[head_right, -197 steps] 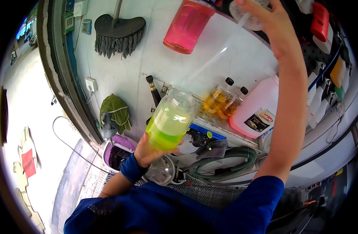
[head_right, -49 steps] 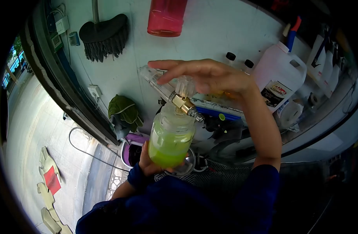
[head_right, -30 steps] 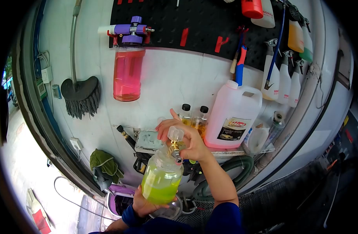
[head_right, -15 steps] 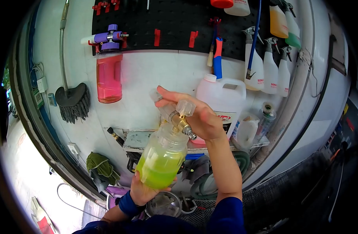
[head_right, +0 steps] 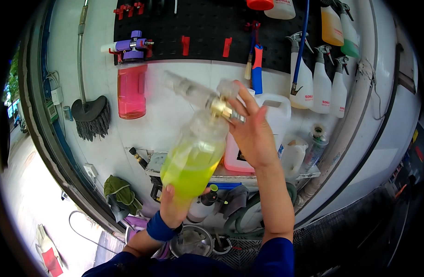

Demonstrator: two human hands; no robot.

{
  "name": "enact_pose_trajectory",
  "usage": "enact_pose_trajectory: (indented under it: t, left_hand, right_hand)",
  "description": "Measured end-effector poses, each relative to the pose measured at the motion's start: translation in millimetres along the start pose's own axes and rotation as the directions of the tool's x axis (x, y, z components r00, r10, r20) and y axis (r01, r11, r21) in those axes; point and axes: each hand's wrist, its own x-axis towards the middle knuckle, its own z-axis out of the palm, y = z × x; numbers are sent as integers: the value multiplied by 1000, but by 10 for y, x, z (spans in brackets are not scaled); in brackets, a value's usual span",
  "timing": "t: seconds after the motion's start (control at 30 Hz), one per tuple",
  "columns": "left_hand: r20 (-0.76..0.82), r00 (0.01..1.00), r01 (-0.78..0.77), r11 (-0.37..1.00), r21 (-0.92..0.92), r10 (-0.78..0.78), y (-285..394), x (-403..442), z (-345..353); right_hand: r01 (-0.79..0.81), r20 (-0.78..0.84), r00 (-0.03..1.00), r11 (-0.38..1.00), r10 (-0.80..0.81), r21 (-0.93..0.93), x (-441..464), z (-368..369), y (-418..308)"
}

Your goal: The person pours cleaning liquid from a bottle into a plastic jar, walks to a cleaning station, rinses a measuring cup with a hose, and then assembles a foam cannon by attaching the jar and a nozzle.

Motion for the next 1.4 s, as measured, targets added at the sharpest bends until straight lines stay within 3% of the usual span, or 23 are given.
enact_pose_trajectory:
  t: [0.03, 0.17, 0.23, 0.33, 0.5, 0.8, 0.87, 0.9, 0.93, 1.0, 1.07, 1.17, 1.23, 1.3, 1.33, 1.4]
  left_hand:
    - [-4, 1000, -13, 999, -37, 13, 18, 160, 99]
    - [-12, 996, -89, 996, -33, 88, 143, 912, 486]
    - [-30, 978, -208, 972, -113, 206, 135, 1299, 527]
    - [-128, 959, -260, 964, -51, 252, 150, 1645, 643]
    - [-219, 950, -233, 972, -14, 225, 7, 1940, 595]
    - [-272, 948, -192, 979, -67, 167, -365, 2008, 392]
    - [-264, 958, -111, 994, 14, 111, -345, 2042, 296]
    - [-218, 972, -78, 995, 61, 89, -293, 2025, 214]
    - [-266, 958, -91, 993, 71, 107, -178, 1928, 144]
    - [-289, 957, 45, 992, 120, -9, -63, 1734, 79]
    - [-146, 986, 98, 985, 139, -78, 158, 1312, -233]
    - [-193, 978, 125, 967, 222, -82, 536, 177, -619]
    - [-318, 947, 123, 960, 251, -38, 611, -634, -1108]
    - [-670, 742, 258, 936, 241, -32, 723, -1395, -1420]
    - [-774, 631, 291, 939, 184, -44, 766, -1766, -1557]
    - [-899, 433, 306, 948, 87, -58, 893, -2499, -1801]
  right_hand:
    - [7, -67, 998, 997, -1, 83, -51, -29, -51]
    - [119, -245, 964, 992, -107, 35, -431, -65, -49]
    - [125, -258, 960, 991, -110, 43, -737, -141, 6]
    - [106, -315, 945, 994, -88, 39, -1199, -209, 48]
    - [61, -467, 881, 997, -80, -56, -1764, -233, 76]
    - [-75, -432, 901, 996, 45, -52, -2046, -232, 328]
    - [-45, -483, 876, 998, 16, -50, -2025, -150, 522]
    - [-99, -462, 883, 995, 84, -9, -2053, -138, 660]
    - [-95, -526, 848, 995, 64, -32, -2105, -160, 859]
    - [-76, -613, 790, 993, 4, -92, -2071, 22, 1235]
    - [-140, -577, 804, 989, 145, 53, -2142, 260, 1776]
    - [-515, -501, 598, 779, 626, 358, -2113, 856, 2600]
    - [-614, -418, 471, 629, 777, 477, -2068, 1254, 3256]
    - [-704, -216, 473, 513, 854, 491, -2244, 1309, 4167]
    - [-837, -193, 340, 389, 921, 384, -2105, 1429, 4497]
    - [-882, -251, 280, 352, 927, 313, -1870, 1662, 5252]
